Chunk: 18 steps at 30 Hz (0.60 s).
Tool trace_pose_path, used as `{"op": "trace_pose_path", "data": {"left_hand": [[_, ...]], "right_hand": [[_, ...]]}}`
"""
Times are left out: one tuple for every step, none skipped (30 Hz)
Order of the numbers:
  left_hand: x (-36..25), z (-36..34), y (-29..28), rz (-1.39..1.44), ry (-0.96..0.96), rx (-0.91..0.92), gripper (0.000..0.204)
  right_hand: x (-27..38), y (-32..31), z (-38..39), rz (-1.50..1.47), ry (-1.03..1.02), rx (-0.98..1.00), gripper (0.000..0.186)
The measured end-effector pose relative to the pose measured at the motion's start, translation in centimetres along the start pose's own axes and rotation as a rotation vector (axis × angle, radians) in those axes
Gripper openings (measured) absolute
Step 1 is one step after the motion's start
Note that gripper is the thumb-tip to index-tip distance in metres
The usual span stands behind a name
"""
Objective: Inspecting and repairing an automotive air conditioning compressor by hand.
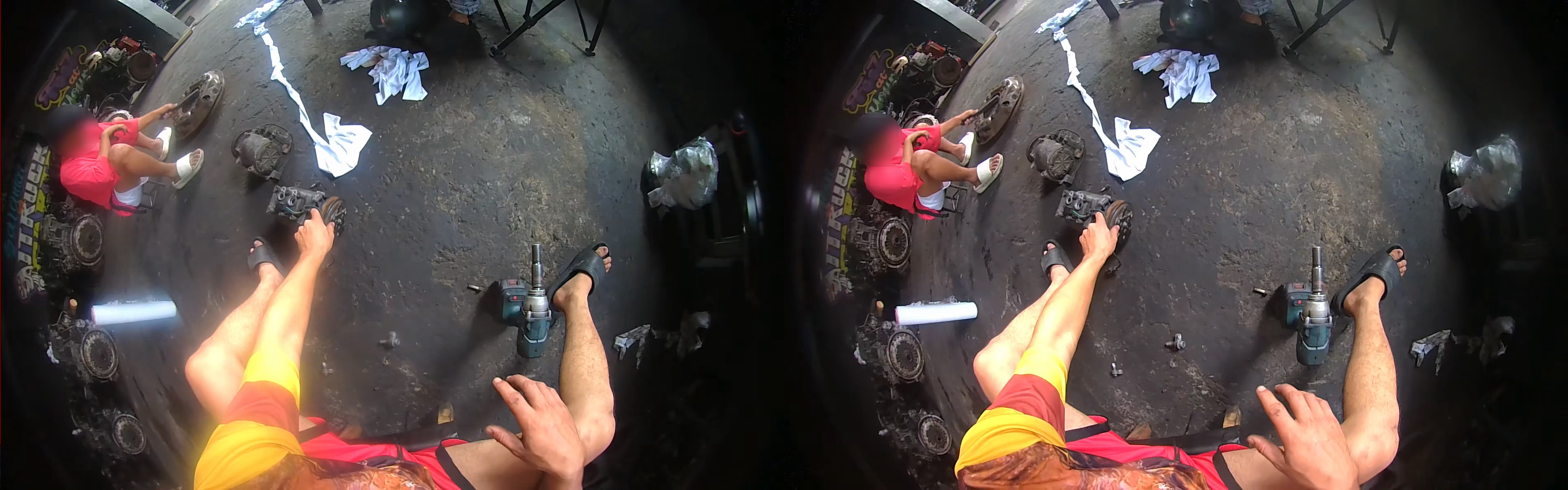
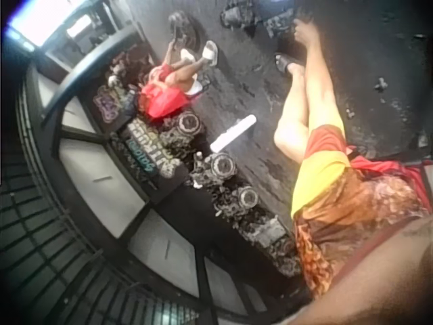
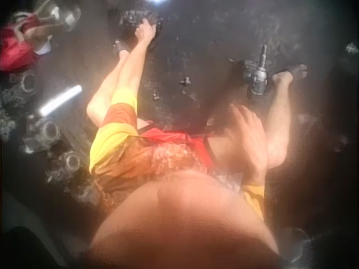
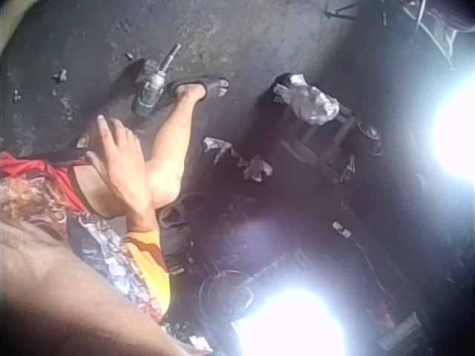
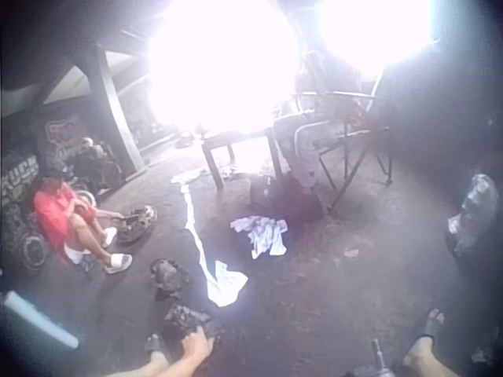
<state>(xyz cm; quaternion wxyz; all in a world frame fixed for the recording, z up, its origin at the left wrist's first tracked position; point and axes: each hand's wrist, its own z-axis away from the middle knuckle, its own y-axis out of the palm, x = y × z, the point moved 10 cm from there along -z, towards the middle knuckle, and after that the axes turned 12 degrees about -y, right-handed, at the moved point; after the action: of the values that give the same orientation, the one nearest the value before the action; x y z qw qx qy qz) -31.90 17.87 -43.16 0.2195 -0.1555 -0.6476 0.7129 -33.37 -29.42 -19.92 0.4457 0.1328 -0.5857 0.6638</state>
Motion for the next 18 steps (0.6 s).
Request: {"op": "trace_pose_path", "data": {"left_hand": [[-0.7,0.6,0.4,0.001,0.03,0.016,0.048],[-1.2,1.1,0.5,-0.001,0.058,0.025,0.047],[-1.8,2.1,0.6,-0.001,0.08,0.033,0.047],[-2.3,3.1,0.5,-0.001,0.101,0.037,0.046],[-2.6,4.2,0.0,-0.008,0.118,0.043,0.045],[-3.3,5.6,0.1,0.017,0.151,0.051,0.046],[-3.5,7.1,0.2,0.026,0.165,0.029,0.047],[-3.7,8.8,0.6,0.036,0.213,0.0,0.048],[-3.3,10.4,0.9,0.045,0.225,-0.014,0.047],[-2.9,12.2,1.6,0.029,0.247,-0.041,0.048],[-2.4,13.8,2.5,0.0,0.244,-0.026,0.05],[-1.7,15.7,3.4,-0.019,0.254,-0.034,0.054],[-1.1,17.7,4.5,-0.065,0.235,-0.016,0.056],[-1.1,19.7,5.2,-0.102,0.243,0.048,0.056],[-1.0,21.4,5.8,-0.1,0.286,0.034,0.055],[-0.9,22.8,6.3,-0.102,0.327,0.024,0.054],[-0.9,23.9,6.4,-0.098,0.361,0.04,0.053],[-1.1,25.3,6.3,-0.098,0.395,0.062,0.053]], "right_hand": [[-0.6,-0.1,0.3,0.009,0.023,-0.013,0.062],[-0.9,-0.3,0.5,0.018,0.039,-0.027,0.062],[-1.0,-0.5,0.6,0.037,0.039,-0.042,0.06],[-1.0,-0.4,0.7,0.046,0.041,-0.045,0.06],[-1.0,-0.5,0.8,0.048,0.045,-0.059,0.06],[-0.8,-0.7,1.3,0.062,0.061,-0.08,0.06],[-0.6,-0.7,1.5,0.088,0.06,-0.084,0.058],[-0.5,-0.9,1.7,0.124,0.069,-0.11,0.058],[-0.3,-0.5,1.7,0.106,0.034,-0.104,0.057],[-0.3,-0.2,1.7,0.102,0.001,-0.102,0.056],[-0.6,0.5,1.9,0.102,-0.038,-0.108,0.055],[-0.7,1.0,2.0,0.102,-0.077,-0.122,0.056],[-0.8,1.3,2.3,0.096,-0.081,-0.128,0.056],[-0.8,1.7,2.7,0.082,-0.08,-0.128,0.057],[-0.8,1.7,2.9,0.105,-0.082,-0.153,0.057],[-1.1,2.2,3.0,0.093,-0.06,-0.124,0.057],[-1.5,2.7,3.1,0.078,-0.037,-0.09,0.058],[-1.4,2.4,3.3,0.089,-0.034,-0.103,0.058]]}}
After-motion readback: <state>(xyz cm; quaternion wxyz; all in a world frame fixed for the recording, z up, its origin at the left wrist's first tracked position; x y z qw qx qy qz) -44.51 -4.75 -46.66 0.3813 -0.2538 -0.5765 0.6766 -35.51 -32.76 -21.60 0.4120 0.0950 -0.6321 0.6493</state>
